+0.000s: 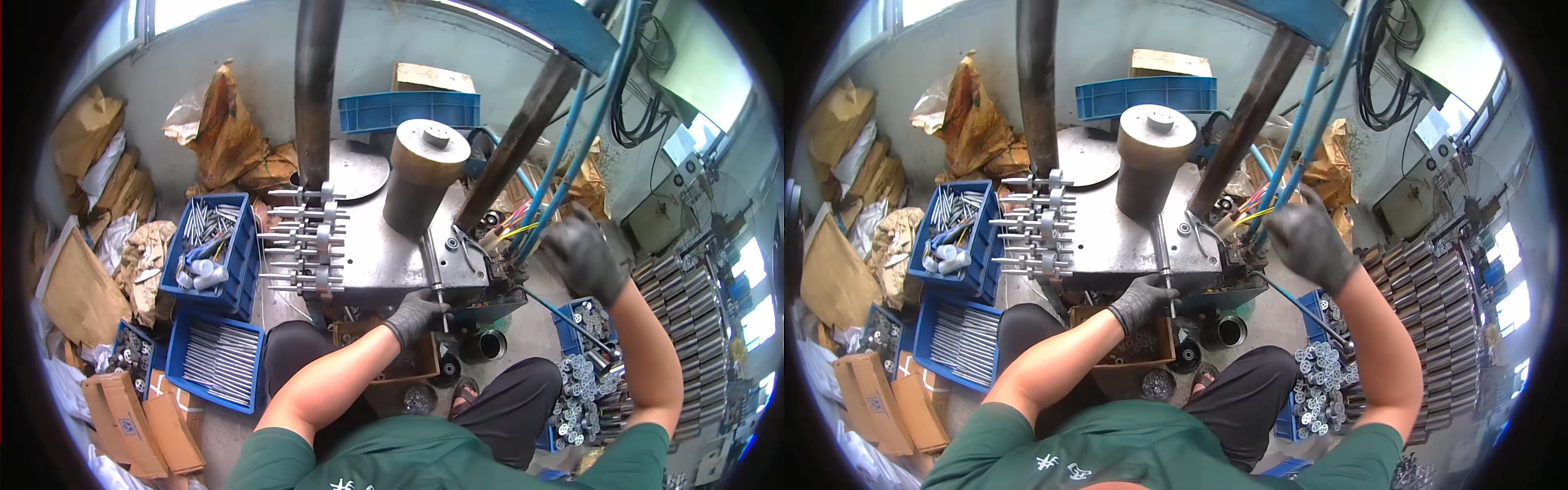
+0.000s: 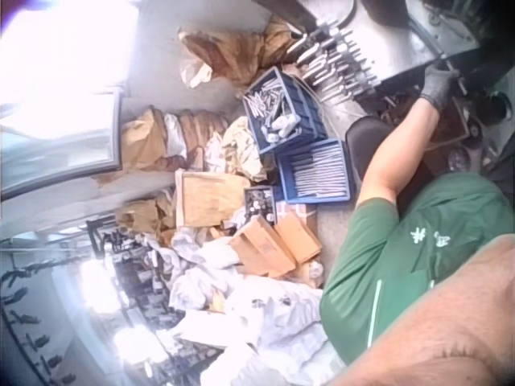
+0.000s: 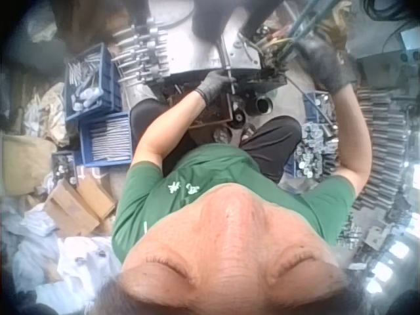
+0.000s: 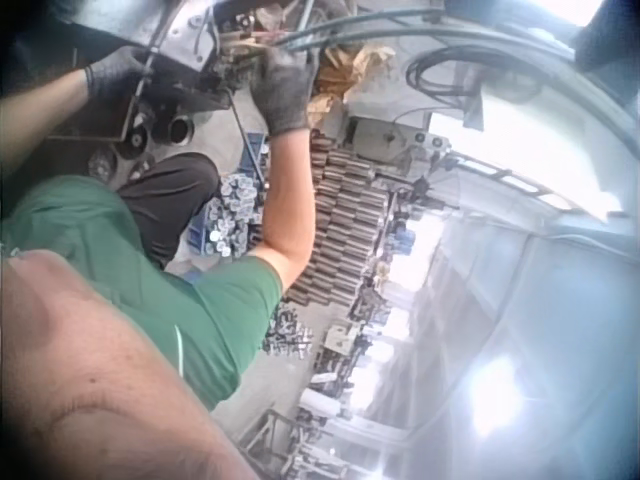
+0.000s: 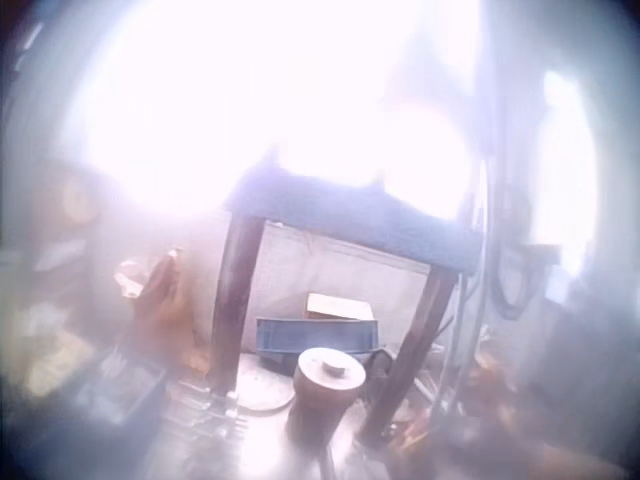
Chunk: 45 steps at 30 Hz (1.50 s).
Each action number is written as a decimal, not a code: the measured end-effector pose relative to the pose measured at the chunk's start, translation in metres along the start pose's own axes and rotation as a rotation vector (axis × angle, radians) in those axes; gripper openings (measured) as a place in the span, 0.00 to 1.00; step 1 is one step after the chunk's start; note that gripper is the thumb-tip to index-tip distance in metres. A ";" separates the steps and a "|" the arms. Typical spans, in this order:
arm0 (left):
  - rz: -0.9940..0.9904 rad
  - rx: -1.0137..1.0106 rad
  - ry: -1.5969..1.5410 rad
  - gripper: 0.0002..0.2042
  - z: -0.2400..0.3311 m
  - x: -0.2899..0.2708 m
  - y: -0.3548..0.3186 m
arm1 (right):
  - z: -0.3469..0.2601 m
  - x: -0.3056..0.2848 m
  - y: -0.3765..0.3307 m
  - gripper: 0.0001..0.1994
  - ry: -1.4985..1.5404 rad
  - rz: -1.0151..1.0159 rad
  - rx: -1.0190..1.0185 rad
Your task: Operating a hydraulic press to assemble or shape metal rings and components.
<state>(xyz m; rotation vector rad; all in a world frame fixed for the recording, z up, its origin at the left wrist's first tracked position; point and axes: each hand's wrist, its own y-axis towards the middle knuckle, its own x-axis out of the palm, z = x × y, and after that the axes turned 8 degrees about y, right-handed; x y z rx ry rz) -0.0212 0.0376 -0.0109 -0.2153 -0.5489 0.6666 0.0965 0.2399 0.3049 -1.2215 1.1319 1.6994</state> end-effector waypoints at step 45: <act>0.806 1.108 1.177 0.18 0.362 0.016 0.048 | -0.006 -0.012 -0.154 0.07 0.058 0.052 0.632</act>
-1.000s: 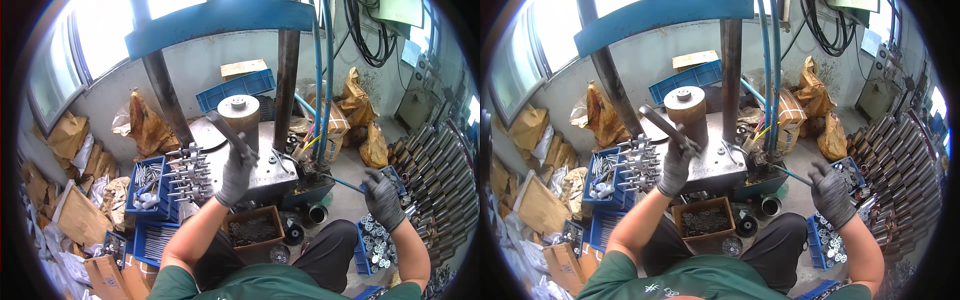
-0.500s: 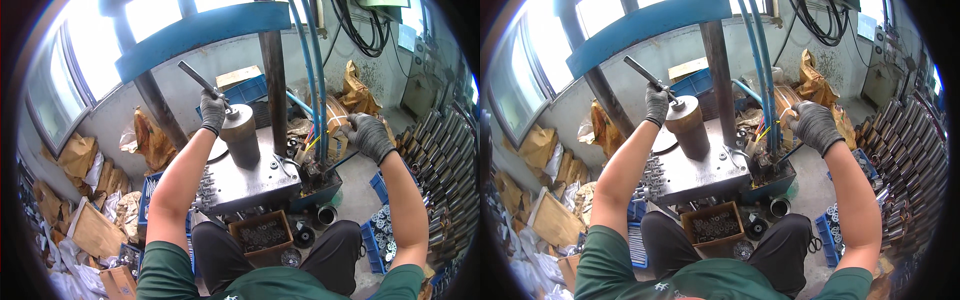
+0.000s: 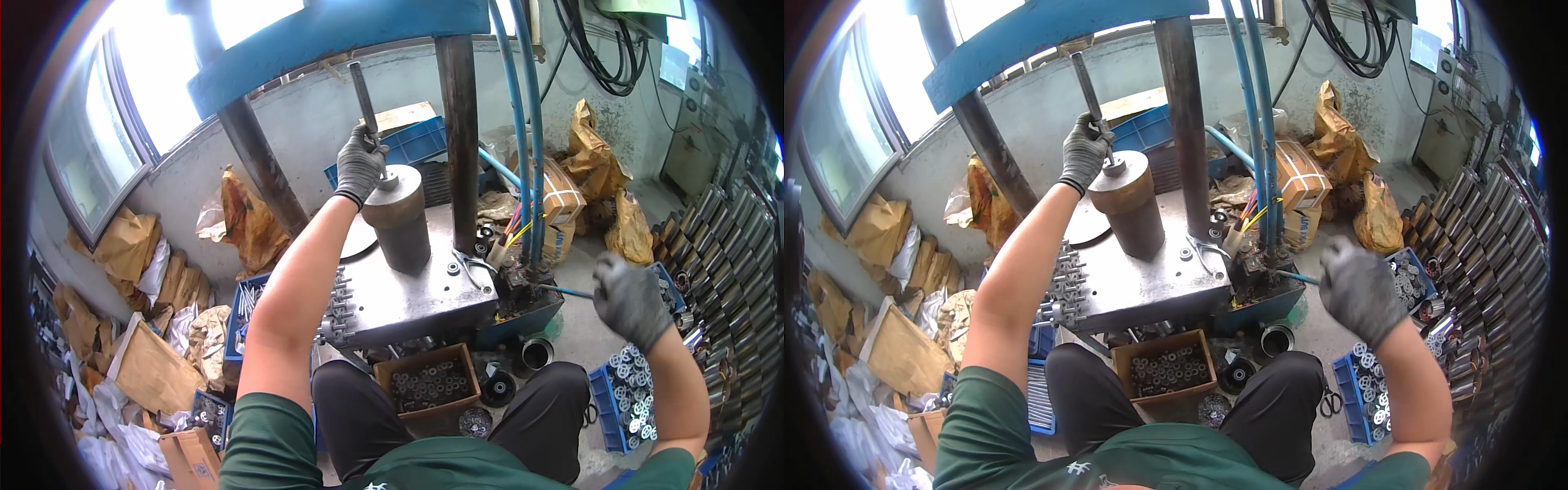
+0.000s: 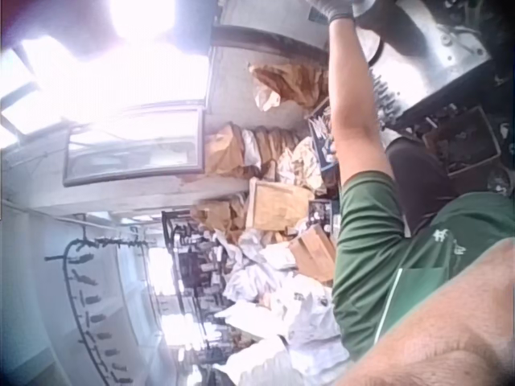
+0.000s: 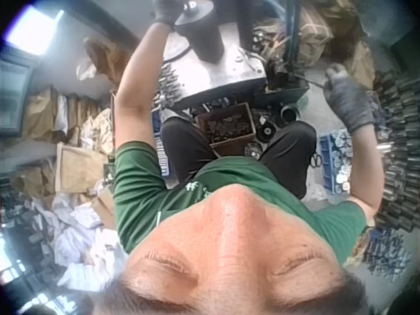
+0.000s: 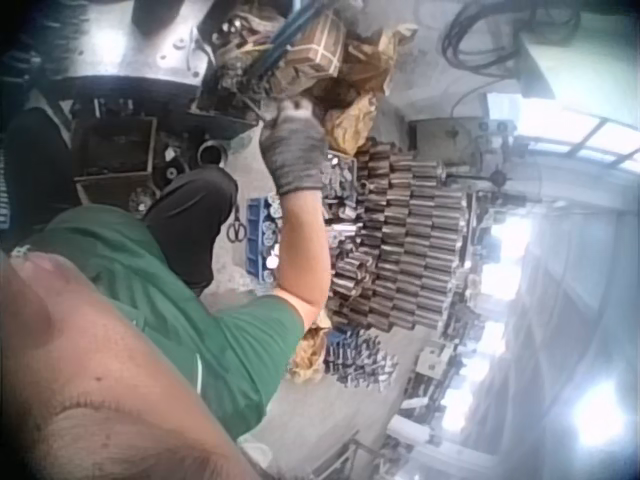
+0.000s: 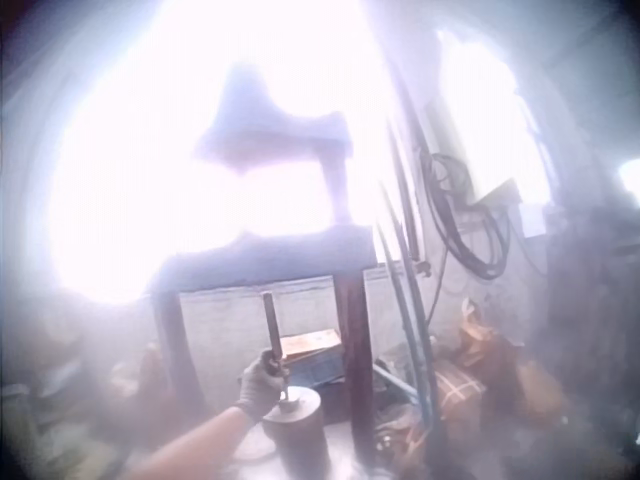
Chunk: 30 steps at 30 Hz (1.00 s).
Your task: Operating a hydraulic press to assemble or shape metal rings and components.
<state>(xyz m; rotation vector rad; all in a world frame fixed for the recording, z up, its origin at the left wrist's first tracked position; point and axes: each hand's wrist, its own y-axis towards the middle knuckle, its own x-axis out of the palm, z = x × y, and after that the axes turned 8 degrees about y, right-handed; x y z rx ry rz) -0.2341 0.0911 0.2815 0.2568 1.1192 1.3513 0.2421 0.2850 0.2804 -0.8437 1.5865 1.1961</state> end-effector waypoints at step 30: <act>-0.081 -0.190 -0.076 0.12 -0.005 0.019 -0.021 | -0.020 0.067 -0.142 0.12 0.239 -0.188 0.190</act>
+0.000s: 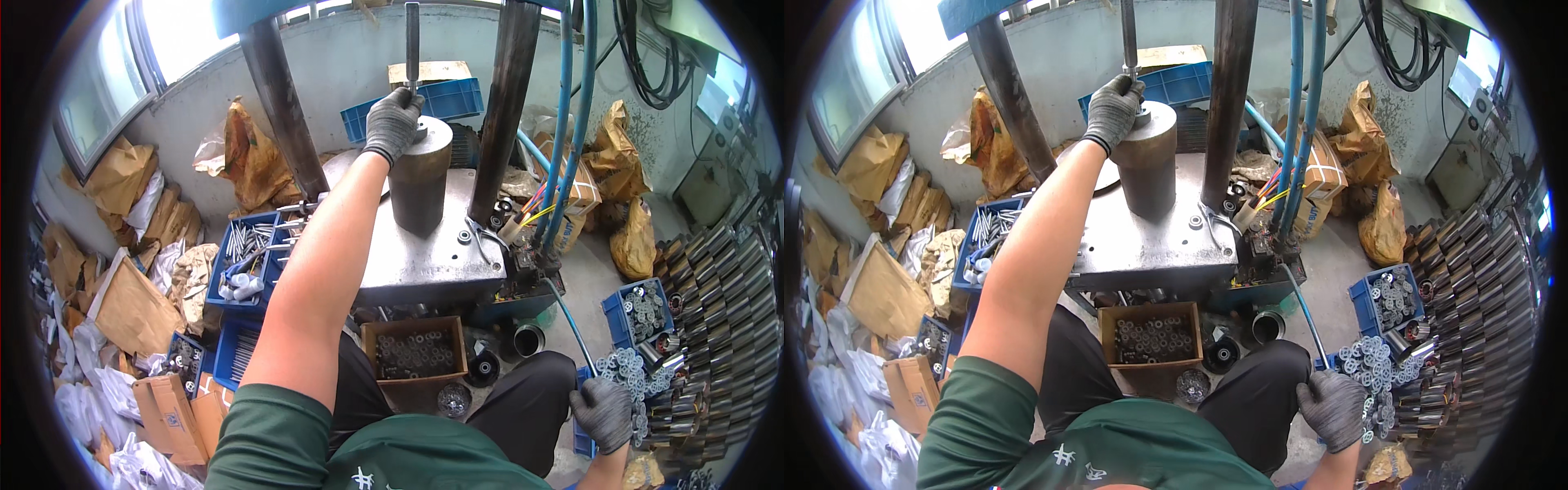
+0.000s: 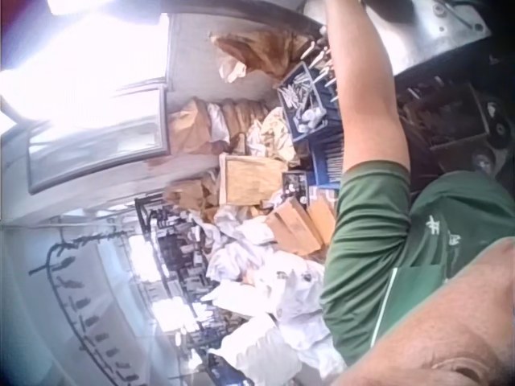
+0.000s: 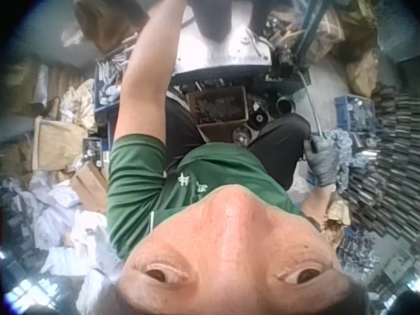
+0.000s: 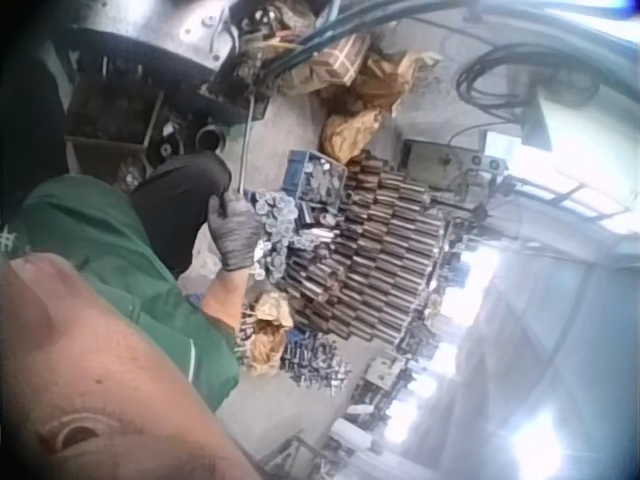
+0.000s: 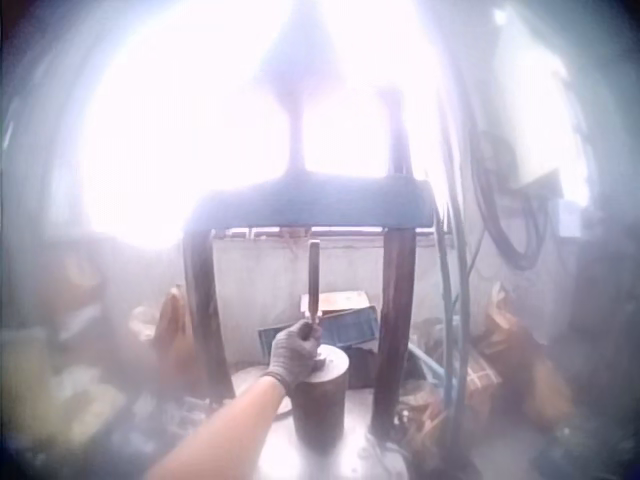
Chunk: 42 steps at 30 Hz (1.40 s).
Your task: Operating a hydraulic press to assemble or shape metal rings and components.
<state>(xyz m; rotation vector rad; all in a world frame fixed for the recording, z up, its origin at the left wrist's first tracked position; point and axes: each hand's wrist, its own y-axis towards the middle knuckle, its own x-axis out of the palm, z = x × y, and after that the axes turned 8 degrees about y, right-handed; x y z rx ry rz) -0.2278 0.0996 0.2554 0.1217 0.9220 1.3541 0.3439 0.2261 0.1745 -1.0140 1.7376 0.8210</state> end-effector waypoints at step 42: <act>-0.217 -0.023 -0.406 0.11 -0.030 -0.002 0.011 | -0.016 -0.053 0.096 0.11 -0.017 0.493 -0.440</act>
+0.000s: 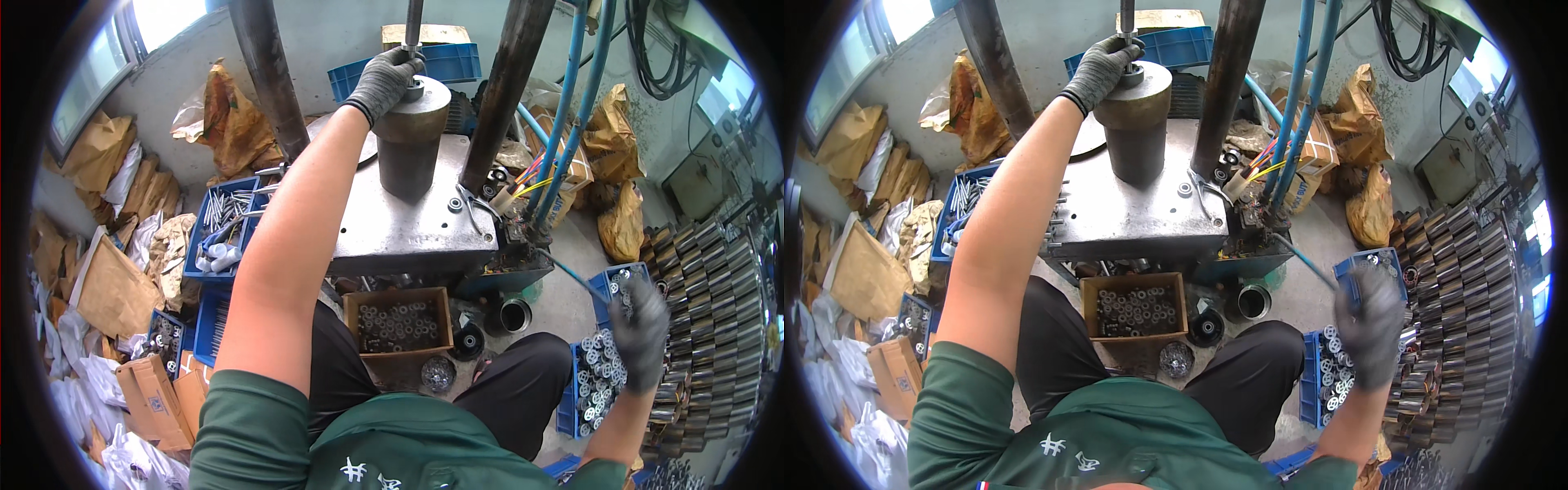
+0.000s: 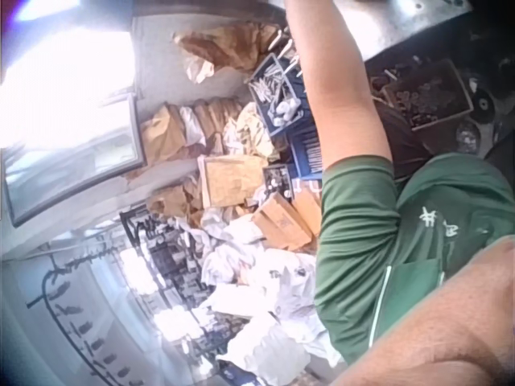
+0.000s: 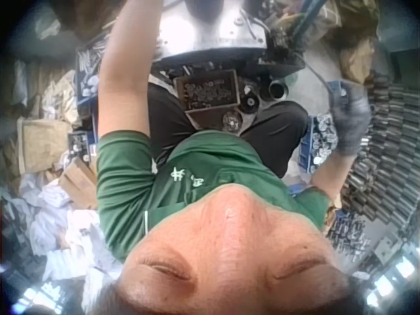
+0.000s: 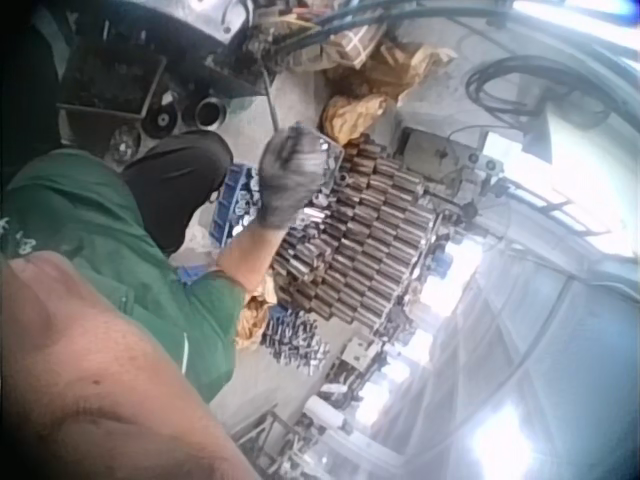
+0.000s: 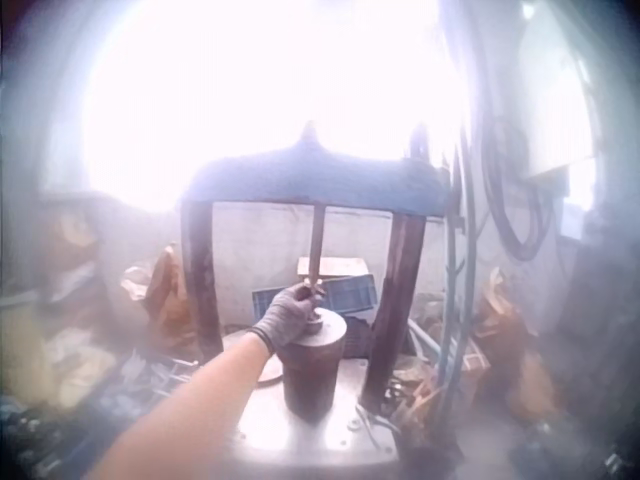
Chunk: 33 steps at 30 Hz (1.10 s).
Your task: Operating a hydraulic press to assemble or shape metal rings and components.
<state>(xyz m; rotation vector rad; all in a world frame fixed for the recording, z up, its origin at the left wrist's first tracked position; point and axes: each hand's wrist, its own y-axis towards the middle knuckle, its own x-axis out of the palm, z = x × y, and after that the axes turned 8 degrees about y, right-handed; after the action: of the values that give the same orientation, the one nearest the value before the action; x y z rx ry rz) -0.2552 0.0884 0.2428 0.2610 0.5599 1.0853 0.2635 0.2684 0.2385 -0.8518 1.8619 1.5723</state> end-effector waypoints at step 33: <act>0.081 0.077 0.318 0.15 0.008 0.009 -0.005 | -0.019 -0.010 -0.076 0.08 0.117 -0.683 0.494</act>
<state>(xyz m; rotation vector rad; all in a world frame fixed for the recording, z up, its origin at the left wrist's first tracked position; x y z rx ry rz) -0.2437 0.0944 0.2449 0.1796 0.8823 1.1945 0.3280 0.2423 0.2003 -1.1833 1.6624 0.6276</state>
